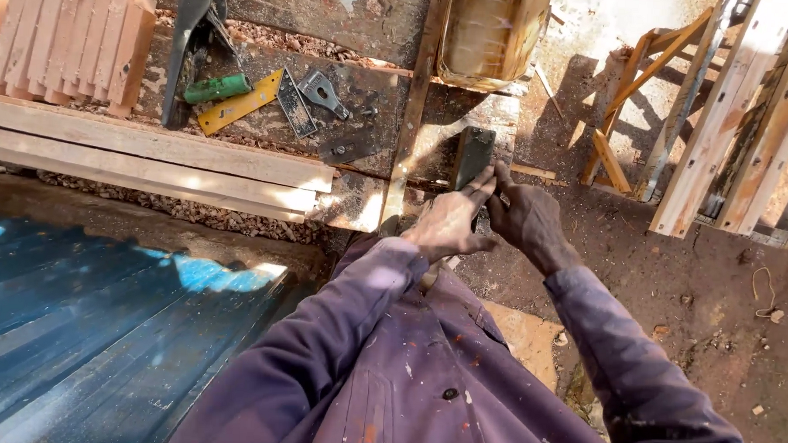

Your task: Sharpening a small metal tool blade by rubbing it against a whetstone mounted on a wooden block.

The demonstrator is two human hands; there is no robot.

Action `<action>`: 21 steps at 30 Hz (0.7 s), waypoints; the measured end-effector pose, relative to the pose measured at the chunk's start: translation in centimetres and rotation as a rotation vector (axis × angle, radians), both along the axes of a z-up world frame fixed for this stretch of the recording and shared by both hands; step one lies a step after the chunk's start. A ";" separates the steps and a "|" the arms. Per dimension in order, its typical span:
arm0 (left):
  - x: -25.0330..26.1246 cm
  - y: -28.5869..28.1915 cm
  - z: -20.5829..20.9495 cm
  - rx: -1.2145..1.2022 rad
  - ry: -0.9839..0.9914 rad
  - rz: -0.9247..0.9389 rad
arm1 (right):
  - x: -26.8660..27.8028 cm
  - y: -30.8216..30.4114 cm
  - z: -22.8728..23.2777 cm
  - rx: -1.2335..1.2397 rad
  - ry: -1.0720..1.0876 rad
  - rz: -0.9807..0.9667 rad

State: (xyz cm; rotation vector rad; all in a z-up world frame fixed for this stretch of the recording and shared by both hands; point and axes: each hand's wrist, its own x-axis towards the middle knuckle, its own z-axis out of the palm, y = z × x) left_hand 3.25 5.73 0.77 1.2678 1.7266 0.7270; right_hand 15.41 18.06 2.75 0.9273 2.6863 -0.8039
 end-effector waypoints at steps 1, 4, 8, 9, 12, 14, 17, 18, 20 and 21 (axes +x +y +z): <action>-0.2 0.1 0.3 0.044 -0.050 0.023 | -0.4 0.2 0.1 0.016 -0.005 0.010; 1.2 -3.2 3.9 -0.021 -0.059 0.052 | 0.4 -3.0 1.4 0.030 0.017 0.056; 2.4 -5.9 4.4 -0.123 0.065 -0.047 | 4.1 -5.3 -2.5 0.055 0.009 0.129; 0.4 -3.9 6.2 -0.091 0.106 -0.034 | 3.3 -3.7 -3.8 0.091 0.048 0.138; -2.7 -0.2 9.2 -0.373 -0.278 -0.037 | 1.8 0.1 -6.6 0.092 -0.073 -0.011; -2.6 1.2 7.2 -0.222 -0.323 0.091 | 1.2 2.2 -7.4 0.165 -0.032 0.061; -2.1 0.8 12.1 -0.532 -0.204 -0.039 | 0.9 -0.4 -3.3 -0.094 0.049 0.034; -0.9 -0.9 10.1 -0.532 -0.205 -0.039 | 1.7 -1.7 -3.2 -0.093 0.048 0.034; 2.0 -4.9 6.0 -0.328 0.037 -0.062 | 3.6 -4.9 -3.1 -0.035 -0.054 0.123; 1.4 -4.1 6.2 -0.331 0.035 -0.059 | 4.1 -4.1 -4.8 -0.038 -0.056 0.127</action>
